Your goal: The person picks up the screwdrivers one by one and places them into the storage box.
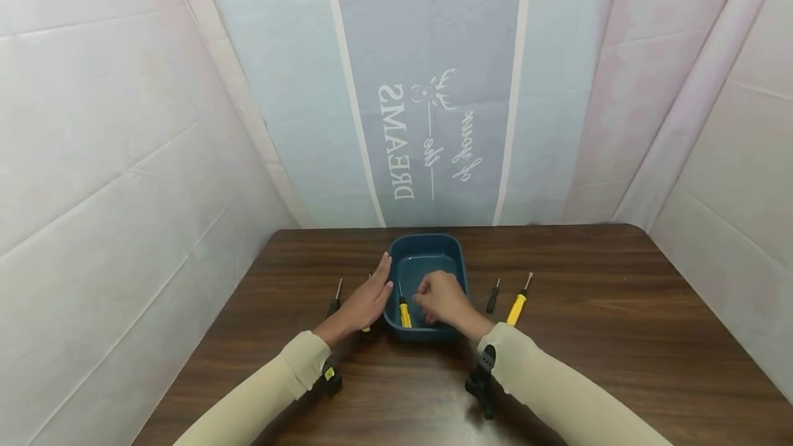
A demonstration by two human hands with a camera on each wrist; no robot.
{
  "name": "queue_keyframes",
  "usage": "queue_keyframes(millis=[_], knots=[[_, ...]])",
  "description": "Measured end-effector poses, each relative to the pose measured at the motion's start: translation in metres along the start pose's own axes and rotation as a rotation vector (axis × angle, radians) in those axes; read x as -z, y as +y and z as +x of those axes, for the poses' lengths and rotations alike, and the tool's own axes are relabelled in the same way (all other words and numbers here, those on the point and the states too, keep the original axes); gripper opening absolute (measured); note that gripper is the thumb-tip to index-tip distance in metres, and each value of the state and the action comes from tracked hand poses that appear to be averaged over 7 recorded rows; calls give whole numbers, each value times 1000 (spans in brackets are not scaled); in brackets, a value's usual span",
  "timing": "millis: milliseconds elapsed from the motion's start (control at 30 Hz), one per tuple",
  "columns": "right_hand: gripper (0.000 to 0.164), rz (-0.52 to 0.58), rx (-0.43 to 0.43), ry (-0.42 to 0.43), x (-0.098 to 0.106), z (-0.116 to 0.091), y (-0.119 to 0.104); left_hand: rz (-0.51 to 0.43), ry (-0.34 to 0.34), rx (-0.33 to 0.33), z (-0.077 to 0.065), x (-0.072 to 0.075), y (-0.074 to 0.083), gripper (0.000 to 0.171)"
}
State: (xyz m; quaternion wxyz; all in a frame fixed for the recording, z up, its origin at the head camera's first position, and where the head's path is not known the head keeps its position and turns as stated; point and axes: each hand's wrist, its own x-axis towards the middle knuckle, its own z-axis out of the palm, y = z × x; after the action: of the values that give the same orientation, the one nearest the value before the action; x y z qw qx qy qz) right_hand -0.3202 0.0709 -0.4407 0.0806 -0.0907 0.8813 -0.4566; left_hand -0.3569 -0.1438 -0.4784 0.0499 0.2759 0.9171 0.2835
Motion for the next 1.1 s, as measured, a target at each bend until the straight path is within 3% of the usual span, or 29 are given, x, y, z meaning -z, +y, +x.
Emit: queue_keyframes(millis=[467,767,1100], knots=[[4,-16,81,71,-2,-12,6,3,14,3,-4,-7,1,60],[6,-7,112,68,9,-16,7,3,21,-6,-2,-7,3,59],[6,10,80,62,21,-20,4,6,10,15,1,-3,10,59]])
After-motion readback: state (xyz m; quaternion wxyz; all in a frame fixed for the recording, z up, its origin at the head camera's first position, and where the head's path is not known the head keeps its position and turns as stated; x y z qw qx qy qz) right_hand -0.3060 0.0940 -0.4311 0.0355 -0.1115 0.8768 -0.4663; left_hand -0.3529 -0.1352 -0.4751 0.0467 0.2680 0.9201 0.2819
